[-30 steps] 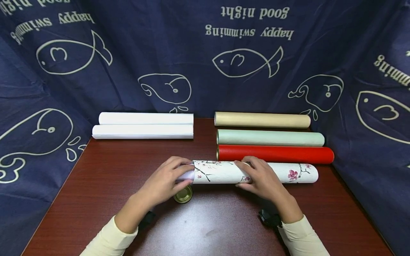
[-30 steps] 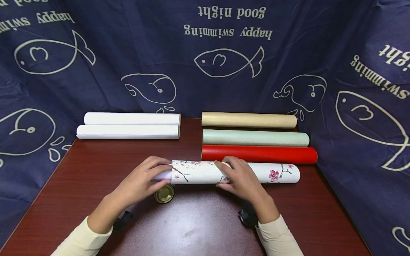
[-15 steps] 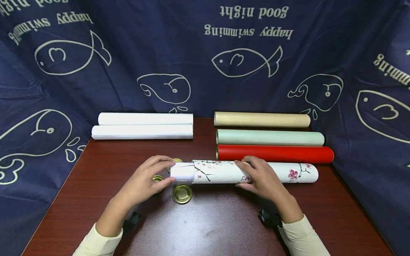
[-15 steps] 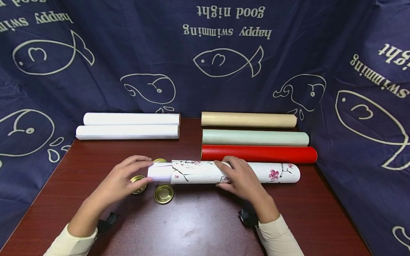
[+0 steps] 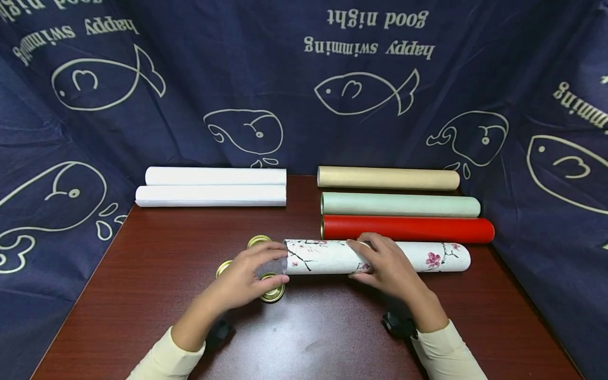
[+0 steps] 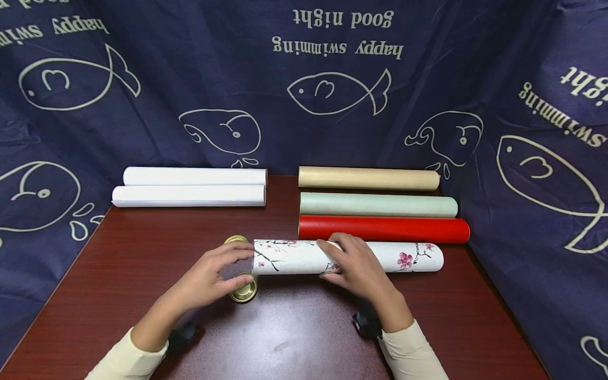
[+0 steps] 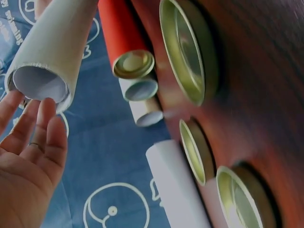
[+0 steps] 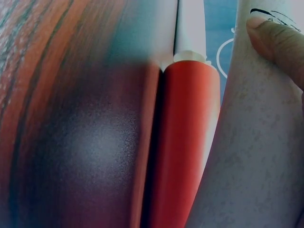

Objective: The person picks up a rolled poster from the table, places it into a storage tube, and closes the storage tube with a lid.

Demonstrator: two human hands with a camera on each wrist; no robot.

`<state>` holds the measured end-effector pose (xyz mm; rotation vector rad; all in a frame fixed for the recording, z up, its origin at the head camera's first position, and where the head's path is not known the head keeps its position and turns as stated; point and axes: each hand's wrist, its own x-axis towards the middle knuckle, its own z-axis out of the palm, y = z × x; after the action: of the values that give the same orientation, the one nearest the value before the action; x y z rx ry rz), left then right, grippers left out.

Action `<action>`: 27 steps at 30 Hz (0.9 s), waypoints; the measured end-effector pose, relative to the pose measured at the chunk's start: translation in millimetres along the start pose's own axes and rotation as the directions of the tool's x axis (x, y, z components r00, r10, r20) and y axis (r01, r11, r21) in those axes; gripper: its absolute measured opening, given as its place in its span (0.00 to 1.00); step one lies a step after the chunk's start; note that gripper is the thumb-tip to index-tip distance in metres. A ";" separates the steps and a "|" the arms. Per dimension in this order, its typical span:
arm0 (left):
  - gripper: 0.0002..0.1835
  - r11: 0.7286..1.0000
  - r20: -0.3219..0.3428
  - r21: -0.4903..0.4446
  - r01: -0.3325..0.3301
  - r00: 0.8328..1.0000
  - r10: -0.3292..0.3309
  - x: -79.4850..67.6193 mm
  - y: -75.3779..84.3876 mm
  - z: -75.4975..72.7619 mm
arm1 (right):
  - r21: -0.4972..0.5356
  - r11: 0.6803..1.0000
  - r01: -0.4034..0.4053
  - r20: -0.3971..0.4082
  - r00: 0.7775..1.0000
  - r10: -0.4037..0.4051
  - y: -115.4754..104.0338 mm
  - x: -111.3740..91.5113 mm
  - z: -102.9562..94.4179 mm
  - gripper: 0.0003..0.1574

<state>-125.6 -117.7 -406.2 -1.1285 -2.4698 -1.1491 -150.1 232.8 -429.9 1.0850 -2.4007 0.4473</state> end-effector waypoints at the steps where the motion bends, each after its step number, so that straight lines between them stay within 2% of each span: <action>1: 0.23 1.000 0.013 -0.015 0.014 1.000 -0.013 0.5 0.8 1.4 | 0.000 1.000 -0.001 -0.001 1.000 0.001 -0.2 0.0 0.1 0.49; 6: 0.26 0.996 0.074 -0.061 0.071 0.995 -0.067 2.6 2.7 5.3 | -0.004 1.000 -0.005 0.000 1.000 0.005 -0.8 -0.2 -0.3 0.49; 12: 0.28 0.990 0.093 -0.088 0.107 0.991 -0.099 0.7 -0.1 4.5 | -0.007 1.000 -0.006 0.000 1.000 0.006 -1.0 -0.4 -0.9 0.48; 16: 0.29 0.992 0.096 -0.089 0.093 0.992 -0.084 -1.4 -3.3 4.2 | -0.006 1.000 -0.008 -0.001 1.000 0.008 -1.1 -0.9 -1.5 0.47; 21: 0.27 0.997 0.059 -0.058 0.052 0.997 -0.048 -10.1 -10.6 2.1 | -0.006 1.000 -0.011 -0.004 1.000 0.011 -0.5 -1.5 -1.1 0.49; 24: 0.25 1.000 0.045 -0.012 0.023 0.999 -0.022 -16.7 -16.8 1.6 | -0.005 1.000 -0.016 -0.002 1.000 0.016 0.6 -2.0 -0.6 0.50; 27: 0.23 0.998 0.083 0.064 0.013 0.996 -0.018 -20.8 -20.7 2.9 | -0.006 1.000 -0.014 -0.004 1.000 0.014 2.0 -2.6 0.2 0.51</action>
<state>-125.5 -135.7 -429.5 -1.1643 -2.5628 -1.0394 -150.2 235.6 -431.6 1.0639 -2.4061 0.4460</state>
